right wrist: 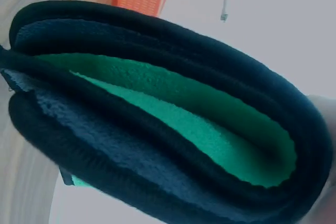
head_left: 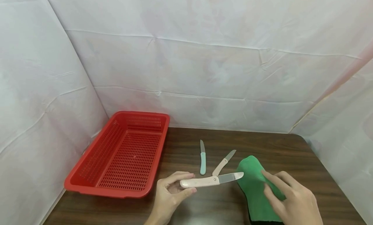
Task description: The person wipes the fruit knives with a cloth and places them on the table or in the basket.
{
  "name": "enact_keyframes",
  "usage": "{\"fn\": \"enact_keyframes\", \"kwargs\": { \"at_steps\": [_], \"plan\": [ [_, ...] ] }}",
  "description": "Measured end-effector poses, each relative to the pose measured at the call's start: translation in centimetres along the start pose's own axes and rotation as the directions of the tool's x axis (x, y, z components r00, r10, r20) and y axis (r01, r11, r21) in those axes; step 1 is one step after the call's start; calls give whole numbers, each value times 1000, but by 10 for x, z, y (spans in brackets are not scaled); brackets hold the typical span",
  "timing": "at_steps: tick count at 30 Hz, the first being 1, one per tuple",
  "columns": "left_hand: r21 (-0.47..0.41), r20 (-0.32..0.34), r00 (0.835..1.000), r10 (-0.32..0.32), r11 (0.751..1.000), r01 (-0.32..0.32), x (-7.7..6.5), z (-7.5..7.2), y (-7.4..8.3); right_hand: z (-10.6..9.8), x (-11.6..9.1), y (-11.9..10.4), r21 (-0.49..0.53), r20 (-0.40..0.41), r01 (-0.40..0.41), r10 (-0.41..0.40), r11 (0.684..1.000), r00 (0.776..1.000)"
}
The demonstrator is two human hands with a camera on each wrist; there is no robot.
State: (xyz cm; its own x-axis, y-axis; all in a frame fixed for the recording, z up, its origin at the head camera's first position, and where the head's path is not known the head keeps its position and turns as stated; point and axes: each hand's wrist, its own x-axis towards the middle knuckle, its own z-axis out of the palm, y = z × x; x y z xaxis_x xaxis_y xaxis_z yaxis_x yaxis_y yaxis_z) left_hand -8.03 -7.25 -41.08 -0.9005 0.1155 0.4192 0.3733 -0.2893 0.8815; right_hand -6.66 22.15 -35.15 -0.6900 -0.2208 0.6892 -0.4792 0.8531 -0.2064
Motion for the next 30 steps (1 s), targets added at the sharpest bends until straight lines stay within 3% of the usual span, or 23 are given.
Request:
{"fn": "enact_keyframes", "kwargs": {
  "at_steps": [9, 13, 18, 22, 30],
  "plan": [
    [4, -2, 999, -33, 999, 33, 2, 2, -3, -5, 10, -8, 56, -144, 25, -17, 998, 989],
    [10, -15, 998, -54, 999, 54, 2, 3, -1, -7, 16, -17, 73, -161, 57, -45, 996, 986],
    [4, 10, 1000, -29, 1000, 29, 2, 5, -1, -5, 22, -29, 134, -171, 134, -110, 982, 979],
    [-9, 30, 1000, -7, 1000, 8, 2, 6, -2, -2, 24, -37, 170, -135, 164, -142, 972, 981],
    [-33, 47, 999, 25, 999, -23, 3, 8, 0, 5, 22, -48, 170, 32, 164, -172, 972, 985]
  ]
}}
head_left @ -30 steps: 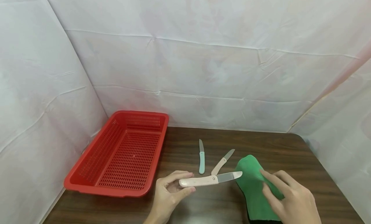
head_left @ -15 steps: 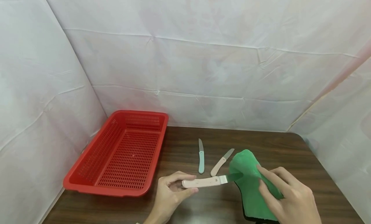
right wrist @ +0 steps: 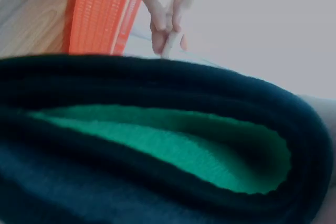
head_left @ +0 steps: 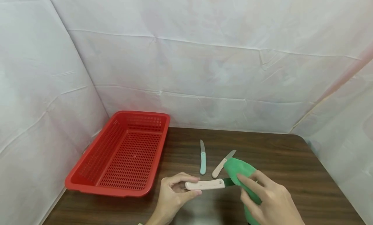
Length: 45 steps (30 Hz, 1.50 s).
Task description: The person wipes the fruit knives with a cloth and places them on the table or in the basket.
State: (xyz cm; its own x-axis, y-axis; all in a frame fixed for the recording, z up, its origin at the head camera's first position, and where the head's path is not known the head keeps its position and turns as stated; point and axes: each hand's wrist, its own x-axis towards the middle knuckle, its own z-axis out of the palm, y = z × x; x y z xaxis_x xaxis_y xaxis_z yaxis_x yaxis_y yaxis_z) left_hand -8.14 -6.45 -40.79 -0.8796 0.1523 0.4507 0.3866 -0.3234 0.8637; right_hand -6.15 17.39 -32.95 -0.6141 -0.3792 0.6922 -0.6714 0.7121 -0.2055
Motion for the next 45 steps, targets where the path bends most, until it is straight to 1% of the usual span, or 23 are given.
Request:
{"fn": "enact_keyframes", "kwargs": {
  "at_steps": [6, 9, 13, 17, 26, 36, 40, 45],
  "plan": [
    [-31, -5, 1000, 20, 999, -20, 1, 2, 0, 12, 0, -4, -97, 44, 88, -84, 991, 996],
    [-47, -32, 999, 7, 999, -9, 1, 3, 0, 18, 1, -5, -132, 65, 140, -132, 981, 989],
    [-67, -73, 997, -14, 998, 10, 1, 3, -1, 25, 1, -5, -161, 79, 168, -156, 973, 984],
    [-90, -77, 997, -13, 996, 6, 0, 3, -2, 29, 0, -5, -189, 71, 168, -157, 967, 985],
    [-123, -68, 998, 10, 992, -19, -1, 1, -5, 28, -2, -3, -228, 97, 162, -143, 960, 985],
    [-160, -51, 997, 63, 985, -70, -1, -1, -6, 23, -8, 4, -247, 138, 120, -88, 962, 987],
    [-171, -51, 997, 63, 983, -71, -1, -3, -5, 21, -11, 8, -257, 140, 98, -63, 961, 988],
    [-167, -56, 997, 51, 984, -59, -1, -5, -5, 19, -16, 13, -240, 140, 59, -25, 969, 990]
  ]
}}
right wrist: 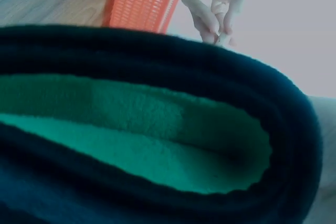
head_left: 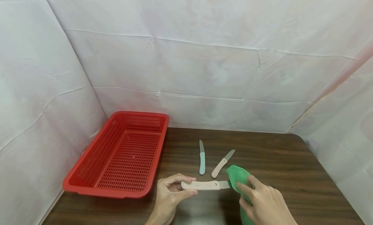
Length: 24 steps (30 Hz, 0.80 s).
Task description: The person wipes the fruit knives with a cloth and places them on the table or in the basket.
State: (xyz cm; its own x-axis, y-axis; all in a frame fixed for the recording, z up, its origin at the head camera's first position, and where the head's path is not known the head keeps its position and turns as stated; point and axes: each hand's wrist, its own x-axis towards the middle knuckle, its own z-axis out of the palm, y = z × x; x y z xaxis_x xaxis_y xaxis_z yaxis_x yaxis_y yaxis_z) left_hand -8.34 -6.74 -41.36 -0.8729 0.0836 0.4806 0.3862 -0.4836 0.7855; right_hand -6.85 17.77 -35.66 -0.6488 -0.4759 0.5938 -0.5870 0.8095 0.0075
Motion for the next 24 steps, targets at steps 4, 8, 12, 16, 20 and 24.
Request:
{"fn": "enact_keyframes", "kwargs": {
  "at_steps": [4, 8, 12, 16, 20, 24],
  "plan": [
    [-4, -1, 1000, -12, 1000, 12, 0, 0, 0, 0, -4, 4, 3, 8, -39, 39, 999, 999],
    [28, -10, 1000, -21, 999, 21, 0, -1, 1, 0, -7, 7, 15, 18, -99, 99, 995, 995],
    [77, -22, 999, -38, 996, 40, -1, -3, 4, -3, -10, 11, 44, 14, -165, 164, 985, 986],
    [96, -17, 998, -56, 994, 57, -2, -5, 5, -7, -12, 14, 65, 23, -242, 241, 968, 970],
    [101, -15, 997, -73, 992, 74, -3, -5, 5, -12, -13, 15, 77, 5, -284, 285, 956, 959],
    [104, -16, 996, -83, 991, 85, -5, -6, 4, -16, -12, 17, 100, -34, -284, 289, 953, 957]
  ]
}}
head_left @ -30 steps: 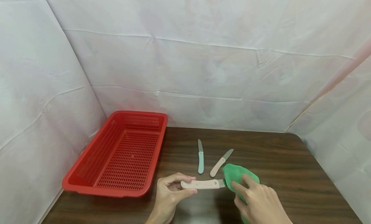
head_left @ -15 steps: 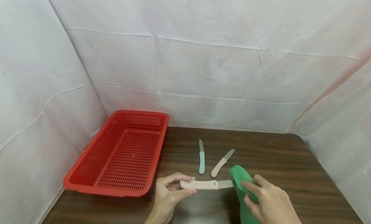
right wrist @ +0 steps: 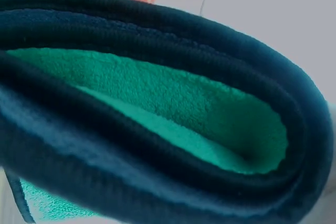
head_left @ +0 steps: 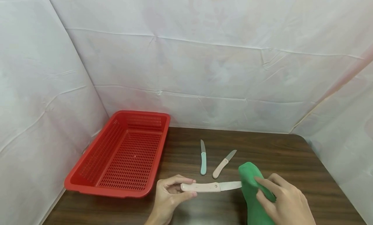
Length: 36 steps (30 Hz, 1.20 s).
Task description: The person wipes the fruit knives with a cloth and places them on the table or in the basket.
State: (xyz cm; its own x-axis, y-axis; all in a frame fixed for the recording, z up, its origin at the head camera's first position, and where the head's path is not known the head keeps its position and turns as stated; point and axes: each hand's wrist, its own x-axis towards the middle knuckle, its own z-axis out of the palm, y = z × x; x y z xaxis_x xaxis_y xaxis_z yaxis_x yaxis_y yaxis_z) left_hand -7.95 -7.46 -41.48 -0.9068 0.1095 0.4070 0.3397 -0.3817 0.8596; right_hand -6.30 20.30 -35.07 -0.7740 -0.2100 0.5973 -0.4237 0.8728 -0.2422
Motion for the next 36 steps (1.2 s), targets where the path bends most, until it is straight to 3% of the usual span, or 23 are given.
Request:
{"fn": "enact_keyframes", "kwargs": {
  "at_steps": [7, 15, 26, 36],
  "plan": [
    [10, 13, 1000, 5, 1000, -5, 1, 0, -3, -7, 3, -3, 11, -30, 16, -16, 1000, 999],
    [9, 31, 999, 13, 1000, -13, 1, 0, -4, -10, 5, -10, 43, -82, 89, -85, 995, 993],
    [7, 52, 999, 9, 1000, -9, 2, 4, -3, -7, 7, -34, 164, -25, 134, -131, 977, 991],
    [-34, 86, 990, 111, 994, -109, 5, 8, -1, 17, 7, -45, 136, -29, 282, -281, 950, 959]
  ]
}}
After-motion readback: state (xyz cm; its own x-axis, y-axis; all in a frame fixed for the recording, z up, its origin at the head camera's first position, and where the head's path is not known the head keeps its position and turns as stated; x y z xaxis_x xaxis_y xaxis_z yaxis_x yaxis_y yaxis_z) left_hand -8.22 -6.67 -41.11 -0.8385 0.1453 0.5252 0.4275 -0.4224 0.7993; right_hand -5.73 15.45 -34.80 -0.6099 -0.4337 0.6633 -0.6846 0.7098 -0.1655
